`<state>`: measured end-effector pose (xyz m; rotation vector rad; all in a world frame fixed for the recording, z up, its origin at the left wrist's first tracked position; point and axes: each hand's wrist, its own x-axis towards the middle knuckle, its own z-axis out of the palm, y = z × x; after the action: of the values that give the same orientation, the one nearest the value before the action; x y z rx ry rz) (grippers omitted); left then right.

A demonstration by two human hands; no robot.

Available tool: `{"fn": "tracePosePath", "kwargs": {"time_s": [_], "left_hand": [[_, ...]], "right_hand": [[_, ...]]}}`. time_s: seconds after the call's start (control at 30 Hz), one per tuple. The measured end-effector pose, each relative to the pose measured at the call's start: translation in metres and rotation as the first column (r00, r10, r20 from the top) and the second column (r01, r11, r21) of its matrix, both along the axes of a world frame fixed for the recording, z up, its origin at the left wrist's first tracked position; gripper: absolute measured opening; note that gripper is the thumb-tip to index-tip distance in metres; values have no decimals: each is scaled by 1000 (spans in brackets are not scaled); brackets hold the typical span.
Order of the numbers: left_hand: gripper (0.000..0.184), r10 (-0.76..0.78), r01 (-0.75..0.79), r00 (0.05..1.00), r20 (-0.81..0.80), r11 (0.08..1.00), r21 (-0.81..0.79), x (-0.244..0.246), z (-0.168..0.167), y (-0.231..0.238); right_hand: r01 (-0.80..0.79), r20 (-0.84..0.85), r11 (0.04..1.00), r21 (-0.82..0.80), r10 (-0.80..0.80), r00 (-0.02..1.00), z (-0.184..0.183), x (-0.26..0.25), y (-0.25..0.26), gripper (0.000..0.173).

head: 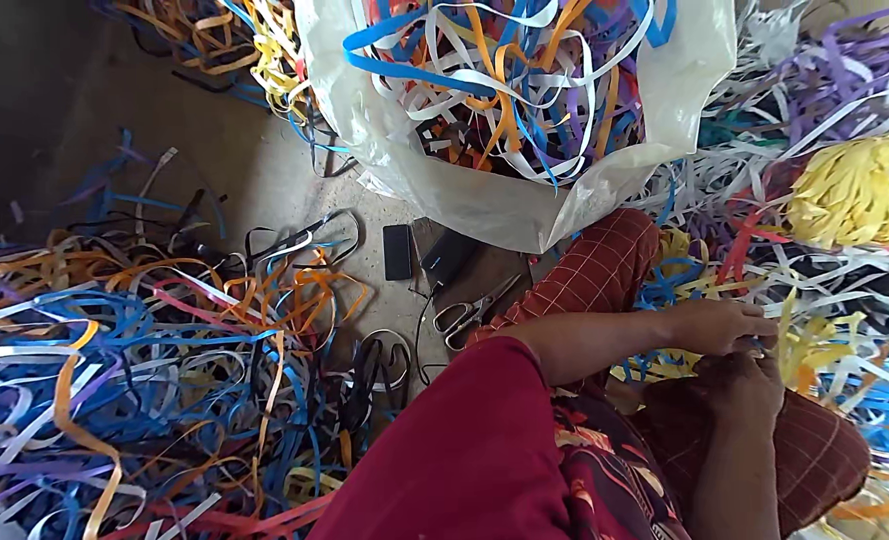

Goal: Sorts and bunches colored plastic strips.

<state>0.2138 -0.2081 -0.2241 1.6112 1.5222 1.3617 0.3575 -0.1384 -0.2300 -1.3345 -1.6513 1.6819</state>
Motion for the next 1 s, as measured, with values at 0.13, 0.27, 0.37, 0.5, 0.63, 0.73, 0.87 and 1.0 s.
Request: {"fn": "tracePosePath", "kwargs": {"time_s": [0.13,0.27,0.37,0.5,0.63,0.73,0.87,1.0], "left_hand": [[28,45,-45,997,67,999,10,4,4,-3],[22,1,-2,986,-169,1000,-5,12,-3,1],[24,-42,31,969,-244,998,-47,14,-10,6],[20,-24,20,999,-47,996,-82,17,-18,10],[26,36,30,959,281,974,-226,14,-20,9],[34,15,129,905,426,943,-308,4,-18,5],[27,-54,169,919,390,949,-265,0,-23,7],[35,-16,133,932,362,944,-301,3,-22,9]], "right_hand": [[99,-1,994,-39,-99,995,-4,-2,1,18],[138,14,990,-15,-138,990,-3,-2,-2,15],[193,5,980,-41,-193,981,-7,-2,-1,17],[216,-40,976,-39,-218,975,-3,-4,-2,32],[96,-9,991,90,-95,995,-1,-4,-7,34],[8,32,983,185,-15,999,-4,-2,-8,34],[9,57,983,184,-19,998,-3,0,-7,33],[-27,88,985,171,12,996,-7,2,-6,35]]}}
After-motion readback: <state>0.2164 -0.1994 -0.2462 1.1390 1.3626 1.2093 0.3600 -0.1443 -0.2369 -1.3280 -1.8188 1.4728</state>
